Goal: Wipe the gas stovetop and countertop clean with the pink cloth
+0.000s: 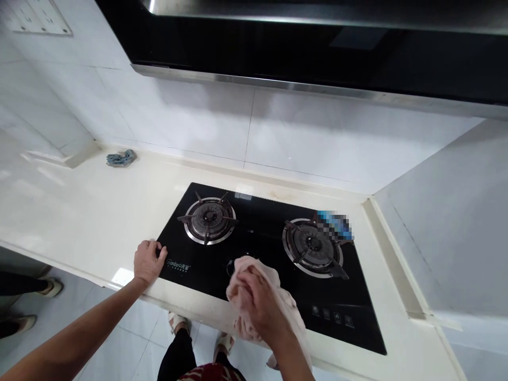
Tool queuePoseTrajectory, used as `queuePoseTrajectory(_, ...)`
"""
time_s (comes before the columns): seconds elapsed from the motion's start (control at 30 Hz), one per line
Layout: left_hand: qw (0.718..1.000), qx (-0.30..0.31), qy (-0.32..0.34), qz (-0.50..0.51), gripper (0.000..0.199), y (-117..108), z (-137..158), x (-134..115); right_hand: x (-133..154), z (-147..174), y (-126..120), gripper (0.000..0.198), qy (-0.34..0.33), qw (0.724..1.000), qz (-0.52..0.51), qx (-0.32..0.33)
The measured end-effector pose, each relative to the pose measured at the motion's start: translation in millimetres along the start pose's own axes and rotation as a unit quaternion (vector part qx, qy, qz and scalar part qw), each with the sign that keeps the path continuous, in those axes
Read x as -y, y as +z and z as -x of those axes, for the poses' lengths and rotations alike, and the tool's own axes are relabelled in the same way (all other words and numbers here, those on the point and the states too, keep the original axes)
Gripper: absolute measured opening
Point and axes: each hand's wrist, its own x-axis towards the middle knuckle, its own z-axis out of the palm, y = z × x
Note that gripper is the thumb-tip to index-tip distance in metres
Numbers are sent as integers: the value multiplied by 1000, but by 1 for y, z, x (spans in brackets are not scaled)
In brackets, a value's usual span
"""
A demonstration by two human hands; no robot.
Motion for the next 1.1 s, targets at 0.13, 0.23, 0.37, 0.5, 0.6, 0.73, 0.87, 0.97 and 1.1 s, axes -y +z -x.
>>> queuePoseTrajectory(0.13, 1000, 0, 1, 3, 17, 0, 0, -1, -25, -34, 45, 51, -122, 958, 257, 29)
queuePoseTrajectory(0.23, 1000, 2, -1, 6, 17, -1, 1, -1, -42, -31, 65, 63, -161, 930, 330, 18)
queuePoseTrajectory(0.37, 1000, 7, -7, 5, 15, -1, 2, -2, -50, -2, 70, 72, -172, 937, 304, 4)
queuePoseTrajectory(0.5, 1000, 8, -8, 7, 16, -1, 3, -2, -51, 24, 65, 84, -190, 957, 221, -1)
queuePoseTrajectory(0.6, 1000, 8, -8, 8, 15, -2, 3, -2, -45, 23, 63, 91, -184, 958, 222, -12)
queuePoseTrajectory(0.73, 1000, 8, -8, 10, 14, -2, 3, -2, -30, -7, 61, 81, -166, 943, 290, 5)
queuePoseTrajectory(0.87, 1000, 8, -7, 12, 16, 0, 3, -1, -26, -17, 66, 73, -154, 947, 283, 6)
queuePoseTrajectory(0.97, 1000, 10, -9, 14, 16, 0, 4, -1, -41, 10, 72, 84, -146, 961, 235, 7)
queuePoseTrajectory(1.1, 1000, 14, -13, 17, 15, -1, 4, -2, -67, 54, 69, 78, -79, 988, 132, 3)
